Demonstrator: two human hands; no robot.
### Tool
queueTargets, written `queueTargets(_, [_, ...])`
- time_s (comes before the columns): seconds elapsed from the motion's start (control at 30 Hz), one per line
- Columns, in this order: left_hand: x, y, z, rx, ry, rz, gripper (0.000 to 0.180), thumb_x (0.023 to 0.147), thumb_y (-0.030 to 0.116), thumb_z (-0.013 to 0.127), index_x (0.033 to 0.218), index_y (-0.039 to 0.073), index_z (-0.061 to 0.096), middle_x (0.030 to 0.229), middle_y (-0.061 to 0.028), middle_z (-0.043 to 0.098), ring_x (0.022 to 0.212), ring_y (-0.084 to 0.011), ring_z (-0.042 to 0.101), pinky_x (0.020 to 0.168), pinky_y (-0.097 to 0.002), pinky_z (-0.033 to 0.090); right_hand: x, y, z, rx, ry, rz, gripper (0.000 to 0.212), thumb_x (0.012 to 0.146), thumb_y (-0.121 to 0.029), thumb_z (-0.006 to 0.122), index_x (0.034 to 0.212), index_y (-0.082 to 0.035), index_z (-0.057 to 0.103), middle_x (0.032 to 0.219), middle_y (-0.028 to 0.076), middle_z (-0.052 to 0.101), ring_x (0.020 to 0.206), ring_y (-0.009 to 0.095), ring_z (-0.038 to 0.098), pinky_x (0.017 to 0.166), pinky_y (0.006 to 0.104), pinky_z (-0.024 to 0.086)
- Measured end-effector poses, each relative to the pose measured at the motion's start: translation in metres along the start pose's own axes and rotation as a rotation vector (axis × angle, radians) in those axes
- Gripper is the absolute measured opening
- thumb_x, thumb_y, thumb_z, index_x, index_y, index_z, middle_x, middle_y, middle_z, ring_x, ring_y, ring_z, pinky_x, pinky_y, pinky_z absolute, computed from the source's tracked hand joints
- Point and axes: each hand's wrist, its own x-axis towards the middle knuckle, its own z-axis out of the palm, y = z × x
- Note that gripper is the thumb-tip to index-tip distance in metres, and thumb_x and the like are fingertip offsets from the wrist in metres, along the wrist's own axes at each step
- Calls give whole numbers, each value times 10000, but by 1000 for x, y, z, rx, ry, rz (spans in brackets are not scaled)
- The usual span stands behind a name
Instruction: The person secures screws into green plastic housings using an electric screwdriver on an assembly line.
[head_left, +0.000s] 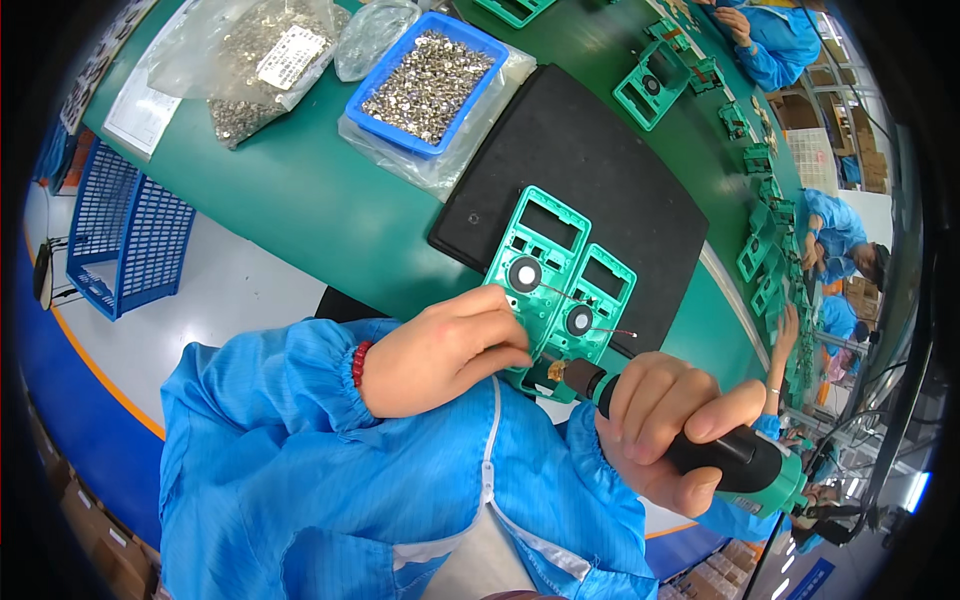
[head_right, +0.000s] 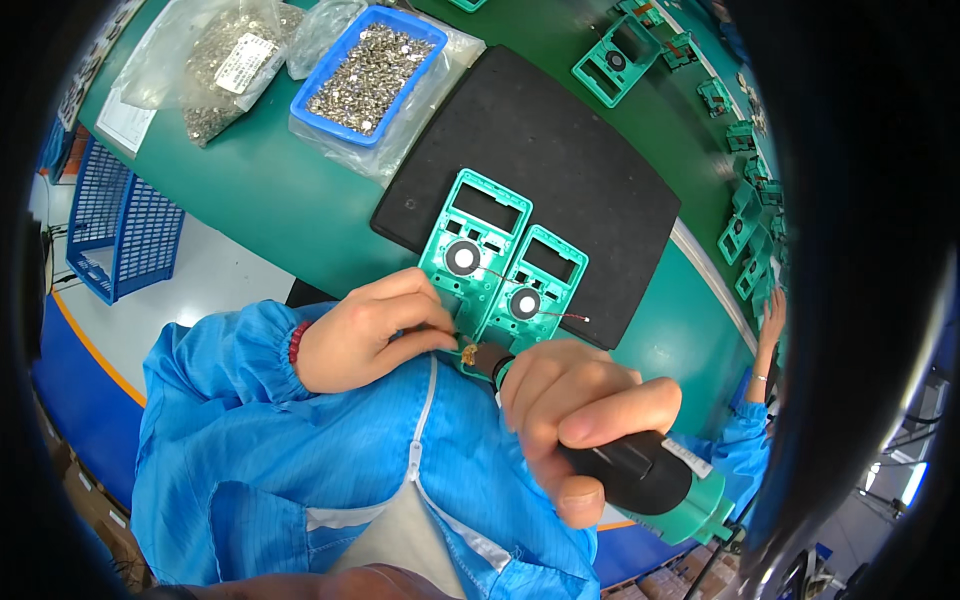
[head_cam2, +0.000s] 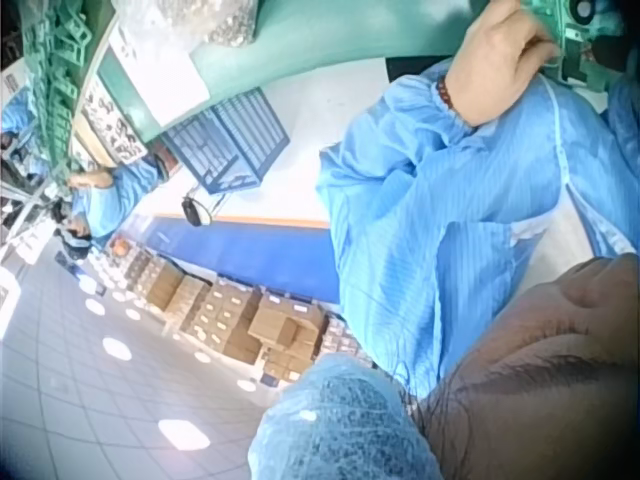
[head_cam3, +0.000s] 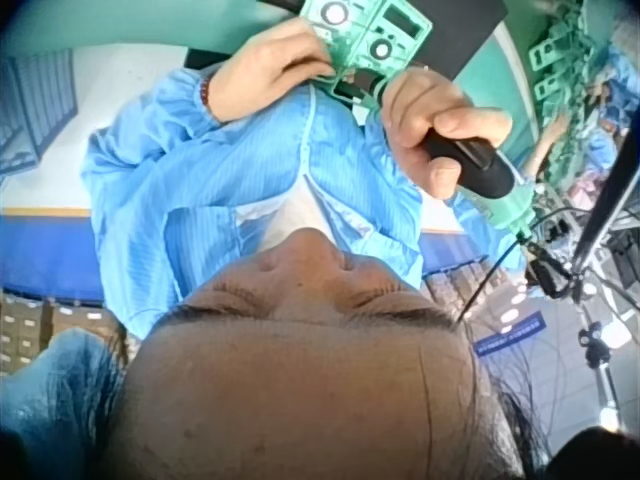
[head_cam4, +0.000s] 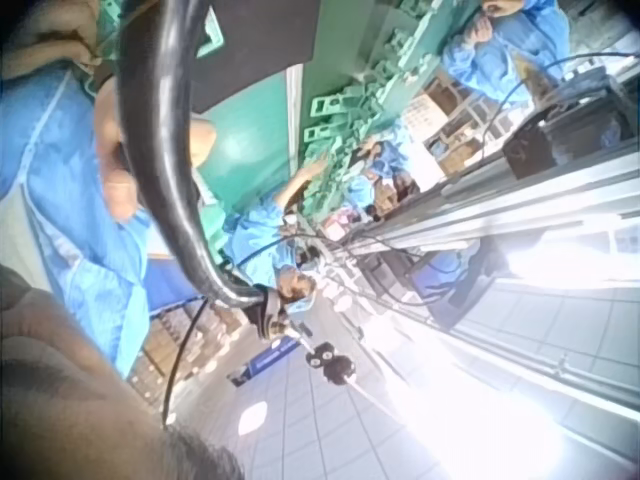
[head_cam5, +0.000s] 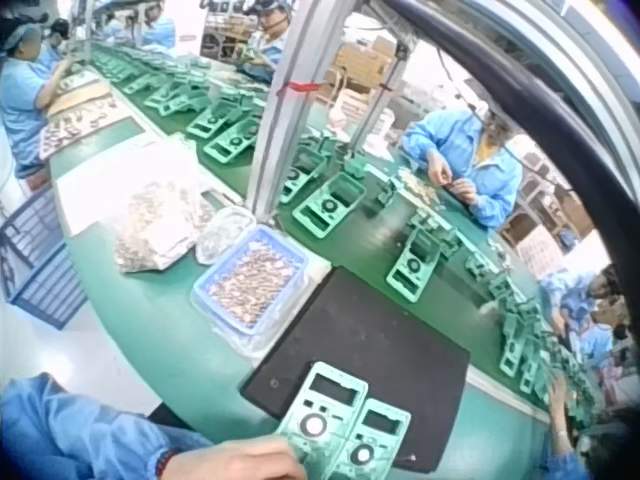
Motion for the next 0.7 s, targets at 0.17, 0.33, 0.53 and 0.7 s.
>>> queueTargets(0.17, [-6, 3, -2, 12, -9, -71, 153, 837, 4, 756, 918, 10, 627, 887, -81, 525, 749, -193, 538, 648, -308, 458, -4, 10, 7, -15, 49, -91, 415, 908, -265, 749, 1062, -30, 443, 715, 44, 554, 495, 135, 496, 439, 288, 434])
queueTargets(0.33, [-2, 0, 2, 27, -40, -13, 221, 813, 6, 772, 960, 10, 607, 921, -89, 527, 798, -230, 568, 682, -330, 479, -3, 11, 12, -7, 48, -96, 408, 902, -267, 752, 1048, -32, 451, 694, 41, 551, 487, 136, 499, 427, 280, 436])
queueTargets(0.53, [-1, -2, 5, 159, -2, 118, 277, 764, 8, 788, 966, 20, 599, 923, -103, 520, 825, -265, 578, 708, -350, 494, -1, 12, 16, -32, 9, -74, 399, 887, -250, 759, 1037, -24, 466, 665, 44, 550, 469, 139, 501, 418, 284, 440])
queueTargets(0.7, [-2, 2, 3, 210, -15, 144, 291, 759, 33, 788, 980, 21, 598, 910, -103, 507, 817, -260, 573, 702, -355, 494, 2, 11, 20, -24, 11, -50, 384, 877, -226, 761, 1036, -15, 481, 659, 50, 553, 460, 145, 500, 415, 288, 439])
